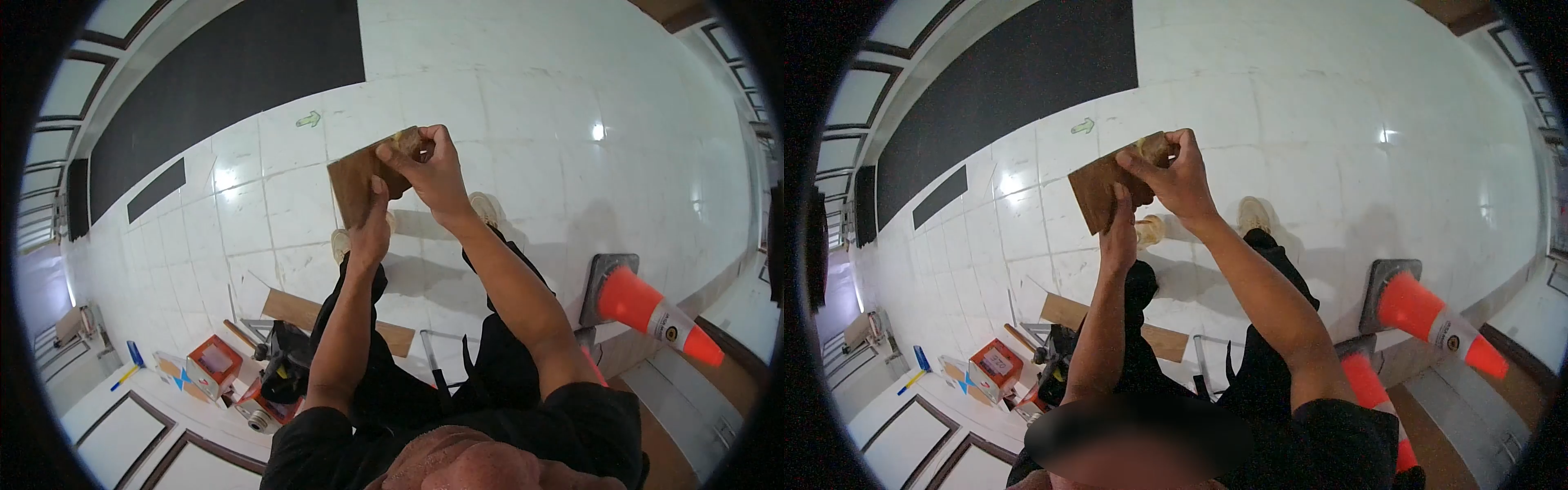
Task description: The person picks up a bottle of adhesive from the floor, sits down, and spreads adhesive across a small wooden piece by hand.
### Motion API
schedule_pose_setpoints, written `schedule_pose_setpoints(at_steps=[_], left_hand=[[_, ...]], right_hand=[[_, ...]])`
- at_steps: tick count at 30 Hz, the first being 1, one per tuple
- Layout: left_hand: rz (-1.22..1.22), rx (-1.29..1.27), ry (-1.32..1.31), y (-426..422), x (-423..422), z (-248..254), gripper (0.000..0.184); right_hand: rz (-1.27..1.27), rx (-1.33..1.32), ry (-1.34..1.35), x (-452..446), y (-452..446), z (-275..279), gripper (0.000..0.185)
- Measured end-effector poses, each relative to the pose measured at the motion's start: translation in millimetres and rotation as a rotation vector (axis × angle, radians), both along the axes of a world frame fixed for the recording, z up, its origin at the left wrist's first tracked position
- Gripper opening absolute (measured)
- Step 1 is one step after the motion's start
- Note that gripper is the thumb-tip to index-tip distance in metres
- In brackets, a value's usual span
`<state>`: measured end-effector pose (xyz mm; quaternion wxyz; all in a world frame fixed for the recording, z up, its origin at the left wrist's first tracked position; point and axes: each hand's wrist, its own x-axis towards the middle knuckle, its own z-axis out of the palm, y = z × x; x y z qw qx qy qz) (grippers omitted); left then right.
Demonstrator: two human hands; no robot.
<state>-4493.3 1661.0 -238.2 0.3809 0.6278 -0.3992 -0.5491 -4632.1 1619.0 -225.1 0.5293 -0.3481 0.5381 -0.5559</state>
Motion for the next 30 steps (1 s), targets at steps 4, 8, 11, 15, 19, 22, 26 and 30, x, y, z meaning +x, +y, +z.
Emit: schedule_pose_setpoints(at_steps=[4,8,11,15,19,22,26,30], left_hand=[[0.033,0.018,0.184,-1.0,1.6,-4.8,0.050],[0.013,-0.012,0.191,-3.4,5.5,1.0,0.047],[0.007,-0.084,0.231,-5.2,6.9,9.8,0.046],[-0.110,-0.152,0.037,-5.4,12.5,5.9,0.044],[-0.078,0.046,0.050,-2.0,12.4,9.4,0.045],[-0.016,0.010,0.438,-7.1,10.4,6.1,0.045],[0.047,-0.020,0.587,-14.2,14.8,11.5,0.046],[0.199,0.009,0.811,-18.7,16.8,14.1,0.049]], right_hand=[[-0.019,0.079,0.015,-10.1,-3.9,-0.7,0.037],[0.011,0.060,-0.163,-13.8,-3.6,1.1,0.033],[0.098,0.137,-0.535,-21.7,-1.8,16.9,0.042],[0.042,0.194,-0.212,-7.5,-6.4,11.1,0.039],[0.049,0.125,-0.050,-9.1,-7.5,-9.4,0.036],[0.086,0.136,-0.066,-11.2,-6.1,-8.3,0.035],[0.175,0.270,-0.333,-33.3,-7.0,3.9,0.051],[0.173,0.358,-0.433,-35.5,-7.0,13.4,0.053]])
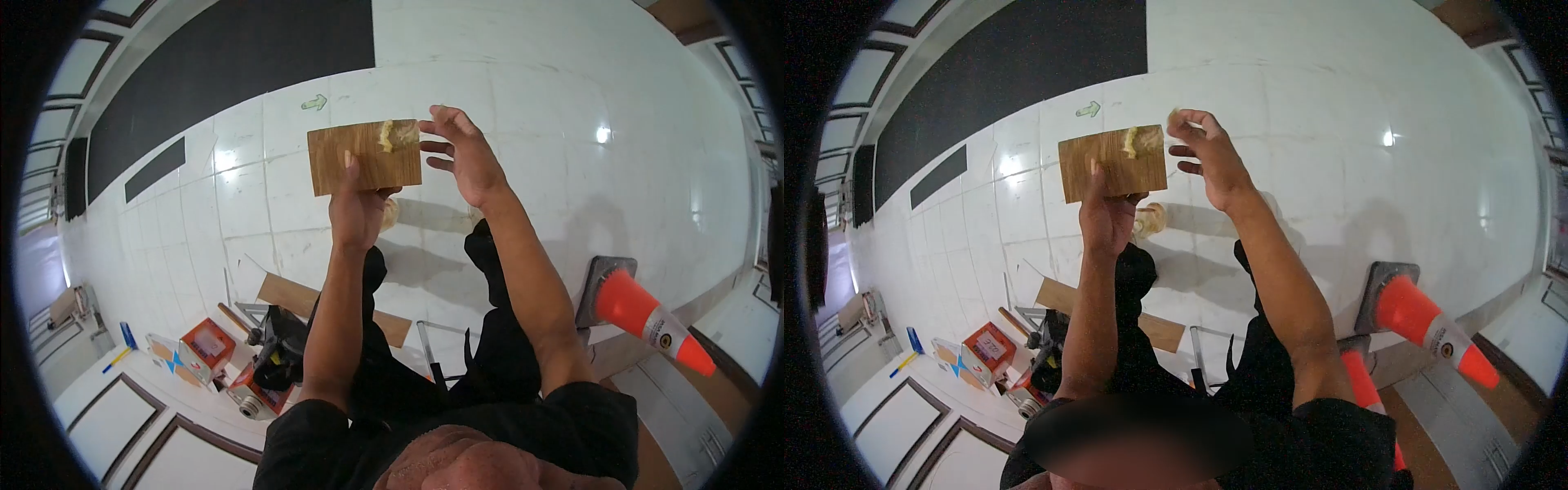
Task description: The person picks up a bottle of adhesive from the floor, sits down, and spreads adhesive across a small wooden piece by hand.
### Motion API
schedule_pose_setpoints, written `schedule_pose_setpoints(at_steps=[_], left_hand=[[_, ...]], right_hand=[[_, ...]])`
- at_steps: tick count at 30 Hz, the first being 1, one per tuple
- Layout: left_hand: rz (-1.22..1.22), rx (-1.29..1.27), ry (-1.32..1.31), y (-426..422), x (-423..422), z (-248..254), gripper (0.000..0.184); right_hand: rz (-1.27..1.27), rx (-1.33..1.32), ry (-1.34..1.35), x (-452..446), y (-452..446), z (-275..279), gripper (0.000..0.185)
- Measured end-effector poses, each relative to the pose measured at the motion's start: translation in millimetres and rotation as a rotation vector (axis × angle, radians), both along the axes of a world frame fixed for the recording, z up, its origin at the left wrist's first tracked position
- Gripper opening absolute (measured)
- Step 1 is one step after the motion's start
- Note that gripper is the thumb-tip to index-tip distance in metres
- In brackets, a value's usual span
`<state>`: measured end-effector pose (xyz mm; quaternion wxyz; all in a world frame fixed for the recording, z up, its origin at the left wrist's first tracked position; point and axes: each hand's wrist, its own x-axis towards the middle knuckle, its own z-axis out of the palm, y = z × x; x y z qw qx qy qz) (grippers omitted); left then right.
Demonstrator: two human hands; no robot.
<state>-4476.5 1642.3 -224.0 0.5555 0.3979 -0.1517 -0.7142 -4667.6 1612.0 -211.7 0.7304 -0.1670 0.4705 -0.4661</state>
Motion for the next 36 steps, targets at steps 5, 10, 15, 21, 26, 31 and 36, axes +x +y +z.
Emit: schedule_pose_setpoints(at_steps=[5,10,15,21,26,31,36], left_hand=[[-0.026,-0.044,-0.041,-2.3,6.9,-1.9,0.040],[0.027,-0.074,-0.100,1.7,14.4,-4.7,0.034],[0.156,-0.026,-0.179,26.1,36.4,1.8,0.043],[0.240,-0.092,0.011,124.8,67.3,34.8,0.041],[0.087,0.030,0.086,250.1,64.9,85.6,0.040],[-0.020,0.120,0.169,349.8,55.0,120.3,0.042],[-0.092,0.113,0.226,395.2,47.9,129.3,0.047]], right_hand=[[0.099,-0.256,0.372,25.3,7.9,-18.2,0.046],[0.179,-0.329,0.340,25.6,11.2,-13.5,0.026],[0.284,-0.271,0.227,34.3,40.1,-10.2,0.027],[0.371,-0.081,0.157,43.0,139.3,17.0,0.063],[0.124,0.077,-0.013,44.6,240.0,63.3,0.064],[0.084,-0.037,-0.238,20.3,312.1,44.4,0.047],[0.196,-0.123,-0.141,25.6,361.5,80.0,0.048]])
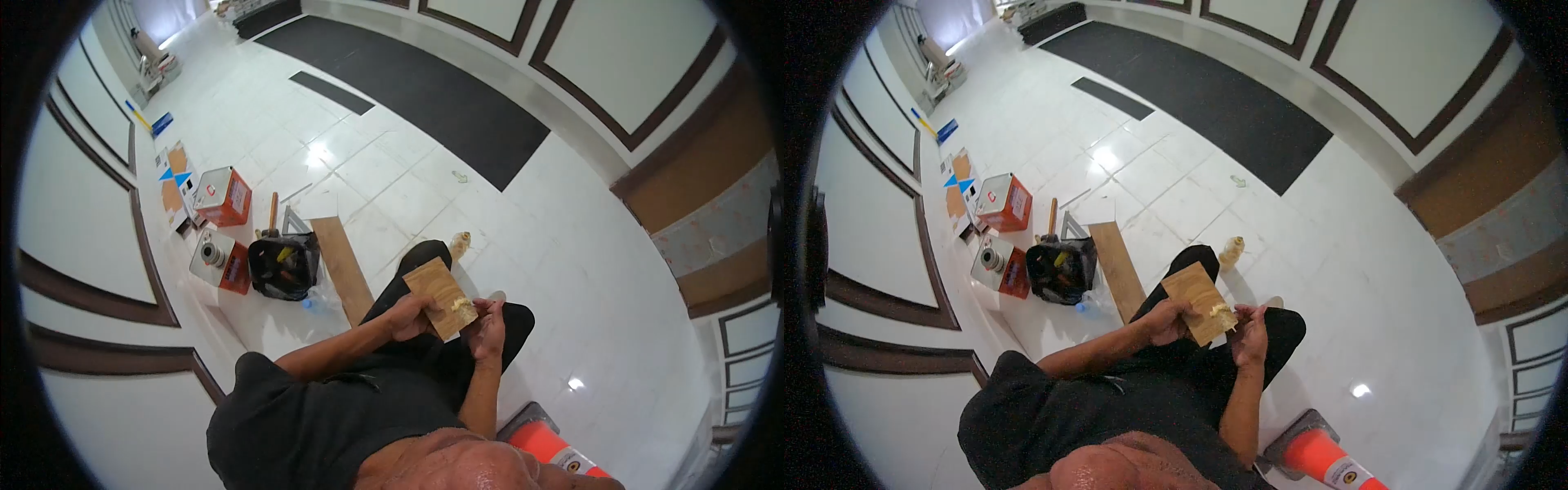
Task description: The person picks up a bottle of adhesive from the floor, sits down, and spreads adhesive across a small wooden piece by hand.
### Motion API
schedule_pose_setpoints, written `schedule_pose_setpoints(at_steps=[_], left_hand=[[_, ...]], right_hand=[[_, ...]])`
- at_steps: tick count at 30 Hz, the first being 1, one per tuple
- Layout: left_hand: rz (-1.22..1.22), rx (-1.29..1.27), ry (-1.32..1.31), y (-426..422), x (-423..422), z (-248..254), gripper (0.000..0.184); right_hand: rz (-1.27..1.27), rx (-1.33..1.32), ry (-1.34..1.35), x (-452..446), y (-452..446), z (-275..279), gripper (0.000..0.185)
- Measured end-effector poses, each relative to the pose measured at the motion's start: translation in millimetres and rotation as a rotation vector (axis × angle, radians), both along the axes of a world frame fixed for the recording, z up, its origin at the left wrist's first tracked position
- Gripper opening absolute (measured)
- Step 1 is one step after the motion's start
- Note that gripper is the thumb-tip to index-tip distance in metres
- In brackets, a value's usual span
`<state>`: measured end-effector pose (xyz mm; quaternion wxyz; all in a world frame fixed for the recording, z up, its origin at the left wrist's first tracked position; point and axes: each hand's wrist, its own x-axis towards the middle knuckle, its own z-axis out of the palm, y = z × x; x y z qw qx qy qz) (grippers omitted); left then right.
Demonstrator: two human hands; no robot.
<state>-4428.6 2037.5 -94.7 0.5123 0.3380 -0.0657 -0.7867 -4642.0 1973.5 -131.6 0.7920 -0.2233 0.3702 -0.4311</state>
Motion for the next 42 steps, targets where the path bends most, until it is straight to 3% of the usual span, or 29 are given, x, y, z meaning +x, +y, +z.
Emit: schedule_pose_setpoints(at_steps=[5,9,16,21,24,25,28,29,32,35,36,38,40,42], left_hand=[[-0.104,-0.036,0.010,7.2,-1.1,-13.2,0.053],[-0.105,-0.072,-0.078,-5.6,-8.1,-16.5,0.055],[-0.311,-0.117,-0.259,-13.5,4.9,-8.9,0.047],[-0.393,-0.163,-0.315,-41.3,3.6,24.2,0.044],[-0.402,-0.137,-0.394,-90.6,-65.3,3.2,0.046],[-0.411,-0.142,-0.417,-95.3,-68.1,0.9,0.048],[-0.566,-0.207,-0.602,-110.0,-106.1,-10.5,0.055],[-0.675,-0.271,-0.653,-112.2,-113.3,-3.5,0.059],[-0.817,-0.308,-0.589,-112.3,-137.4,-11.1,0.062],[-0.879,-0.323,-0.471,-109.9,-149.8,-32.4,0.061],[-0.886,-0.299,-0.383,-106.6,-151.5,-26.0,0.059],[-0.900,-0.322,-0.445,-100.0,-146.2,-16.7,0.058],[-0.936,-0.512,-0.567,-90.4,-132.5,-25.1,0.057],[-0.918,-0.582,-0.657,-69.8,-121.6,-13.8,0.058]], right_hand=[[0.071,-0.055,-0.027,-3.4,20.4,19.0,0.055],[0.128,-0.100,0.057,-10.7,15.4,18.5,0.048],[-0.056,-0.175,0.247,13.4,53.8,10.4,0.052],[-0.183,0.057,-0.105,28.7,63.4,10.5,0.064],[-0.342,0.128,-0.093,-18.5,25.2,-3.7,0.055],[-0.393,0.086,0.225,-8.4,18.9,-17.4,0.084],[-0.328,0.116,0.089,-39.9,30.9,-22.3,0.071],[-0.299,-0.010,0.150,-39.3,35.0,-33.6,0.090],[-0.426,-0.198,0.322,-47.5,50.0,-22.8,0.074],[-0.588,-0.271,0.442,-47.7,57.1,-55.2,0.068],[-0.580,-0.103,0.402,-52.5,72.5,-5.5,0.066],[-0.561,-0.105,0.440,-48.8,73.4,-18.5,0.070],[-0.509,-0.191,0.402,-50.7,80.6,-26.4,0.079],[-0.388,-0.250,0.216,-49.1,81.0,-35.9,0.089]])
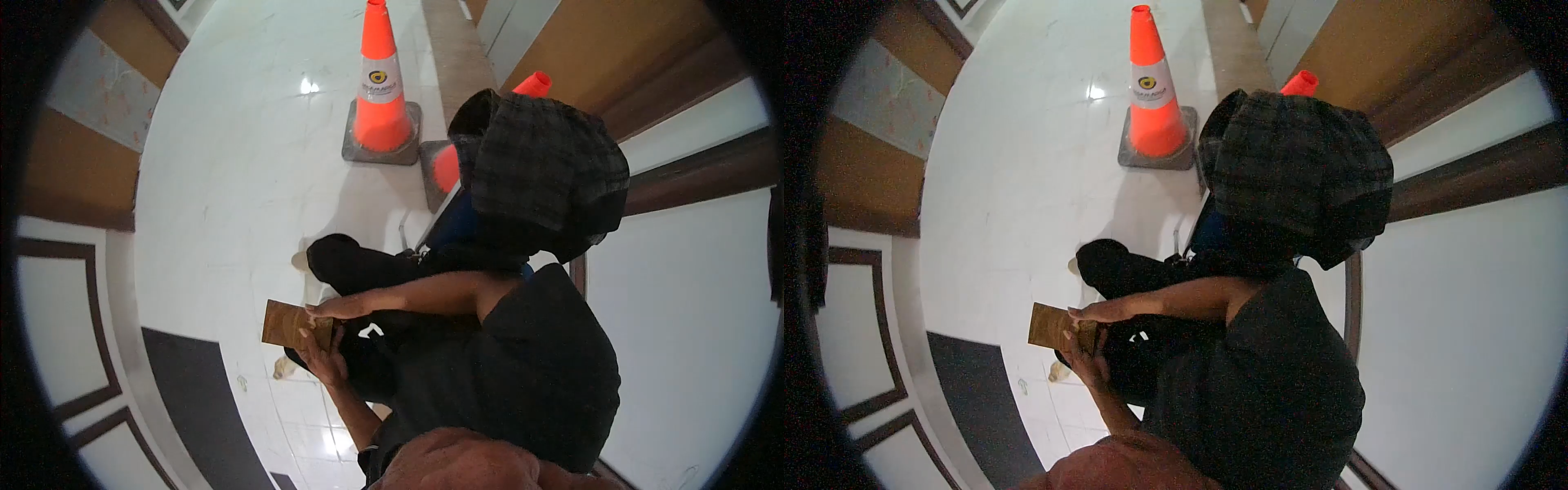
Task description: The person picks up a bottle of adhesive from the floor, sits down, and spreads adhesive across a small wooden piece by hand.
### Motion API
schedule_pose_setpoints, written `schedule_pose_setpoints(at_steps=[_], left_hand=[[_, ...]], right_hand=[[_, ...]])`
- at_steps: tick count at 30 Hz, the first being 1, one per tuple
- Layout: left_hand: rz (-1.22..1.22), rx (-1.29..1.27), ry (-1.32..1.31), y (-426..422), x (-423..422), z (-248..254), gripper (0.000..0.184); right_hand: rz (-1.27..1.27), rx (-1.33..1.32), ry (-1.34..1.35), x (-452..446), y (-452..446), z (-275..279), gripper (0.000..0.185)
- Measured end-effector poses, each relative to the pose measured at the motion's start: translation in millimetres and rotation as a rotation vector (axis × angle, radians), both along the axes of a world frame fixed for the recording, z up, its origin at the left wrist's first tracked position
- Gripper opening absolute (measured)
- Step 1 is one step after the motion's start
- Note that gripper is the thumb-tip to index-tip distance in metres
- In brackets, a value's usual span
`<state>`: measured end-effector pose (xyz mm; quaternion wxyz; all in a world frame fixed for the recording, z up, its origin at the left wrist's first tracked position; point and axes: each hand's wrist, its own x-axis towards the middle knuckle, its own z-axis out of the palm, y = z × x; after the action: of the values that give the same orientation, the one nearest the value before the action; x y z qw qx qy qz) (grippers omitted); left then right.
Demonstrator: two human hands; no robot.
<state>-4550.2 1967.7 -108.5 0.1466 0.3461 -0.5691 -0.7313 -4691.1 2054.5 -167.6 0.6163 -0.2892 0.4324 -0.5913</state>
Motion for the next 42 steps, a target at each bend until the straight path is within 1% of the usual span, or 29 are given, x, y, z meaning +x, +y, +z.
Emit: schedule_pose_setpoints(at_steps=[2,3,6,7,8,10,11,12,13,14,15,16,18,19,20,21,23,24,26,28,29,30,31,32,34,35,37,40,42], left_hand=[[0.261,0.186,0.026,23.3,9.4,21.3,0.057],[0.284,0.249,0.058,22.2,27.7,7.2,0.055],[0.307,0.093,0.133,20.4,78.3,-2.2,0.050],[0.450,0.063,0.166,48.5,59.8,52.6,0.050],[0.494,0.053,0.183,44.8,68.8,53.2,0.050],[0.457,0.162,0.271,21.6,104.5,50.3,0.047],[0.518,0.166,0.266,17.3,114.0,51.1,0.044],[0.511,0.218,0.349,19.8,109.6,64.3,0.043],[0.607,0.180,0.372,30.0,104.5,87.4,0.039],[0.565,0.100,0.433,31.9,103.0,95.7,0.035],[0.574,0.125,0.502,40.1,96.8,114.2,0.035],[0.566,0.114,0.611,38.6,98.0,113.3,0.037],[0.552,0.174,0.650,45.4,86.3,152.7,0.042],[0.552,0.218,0.771,42.3,85.2,153.9,0.045],[0.547,0.185,0.769,39.1,85.1,151.4,0.048],[0.542,0.202,0.783,35.3,84.0,153.9,0.050],[0.550,0.213,0.813,31.5,83.6,157.6,0.051],[0.552,0.225,0.812,28.1,82.5,158.5,0.053],[0.573,0.234,0.809,24.6,78.2,160.0,0.055],[0.548,0.247,0.823,23.9,74.9,164.5,0.057],[0.627,0.259,0.725,26.7,71.3,169.0,0.054],[0.641,0.258,0.715,25.0,73.9,166.0,0.054],[0.602,0.259,0.669,23.1,76.4,162.2,0.053],[0.563,0.259,0.628,21.4,78.1,159.8,0.053],[0.586,0.284,0.613,23.1,79.8,163.6,0.052],[0.688,0.305,0.567,24.5,77.7,164.9,0.052],[0.806,0.326,0.522,27.3,82.2,157.6,0.052],[0.810,0.316,0.387,37.1,101.9,123.2,0.050],[0.914,0.372,0.334,49.7,111.1,105.7,0.045]], right_hand=[[0.101,-0.057,0.035,13.5,-10.4,8.5,0.090],[0.185,-0.095,0.083,19.7,-14.9,16.4,0.092],[0.432,-0.209,0.242,29.5,-17.7,54.2,0.097],[0.525,-0.092,0.433,28.3,-12.6,88.3,0.096],[0.568,-0.107,0.447,32.4,-14.7,103.0,0.096],[0.501,-0.128,0.663,53.3,-30.9,118.3,0.087],[0.360,-0.277,0.665,64.4,-38.9,111.5,0.075],[0.452,-0.458,0.633,73.5,-58.0,88.3,0.064],[0.405,-0.399,0.607,69.0,-42.8,123.4,0.053],[0.356,-0.340,0.577,62.6,-25.3,163.9,0.042],[0.250,-0.489,0.672,66.7,-22.2,159.3,0.041],[0.163,-0.488,0.571,69.6,-18.7,156.1,0.048],[0.098,-0.375,0.271,72.1,-7.0,193.0,0.057],[0.072,-0.399,0.253,68.1,-6.4,179.2,0.066],[-0.060,-0.389,0.372,67.5,-3.2,191.2,0.073],[-0.213,-0.373,0.359,69.3,-2.0,197.6,0.066],[-0.441,-0.337,0.280,64.1,-2.0,208.9,0.029],[-0.490,-0.427,0.335,51.3,-7.3,206.3,0.023],[-0.500,-0.475,0.475,35.9,-7.4,228.9,0.026],[-0.486,-0.659,0.541,22.8,-9.9,229.6,0.026],[-0.474,-0.653,0.528,24.8,-10.4,227.7,0.026],[-0.480,-0.625,0.666,29.2,-10.5,234.9,0.022],[-0.485,-0.594,0.805,33.1,-10.9,240.9,0.022],[-0.473,-0.591,0.796,36.5,-14.2,245.2,0.022],[-0.373,-0.750,1.435,47.3,-21.6,249.2,0.036],[-0.360,-0.752,1.424,55.3,-23.4,245.4,0.036],[-0.088,-0.596,1.629,73.0,-23.0,234.0,0.051],[0.031,-0.632,1.679,86.4,-25.0,189.5,0.054],[0.074,-0.592,1.657,95.7,-15.7,172.6,0.050]])
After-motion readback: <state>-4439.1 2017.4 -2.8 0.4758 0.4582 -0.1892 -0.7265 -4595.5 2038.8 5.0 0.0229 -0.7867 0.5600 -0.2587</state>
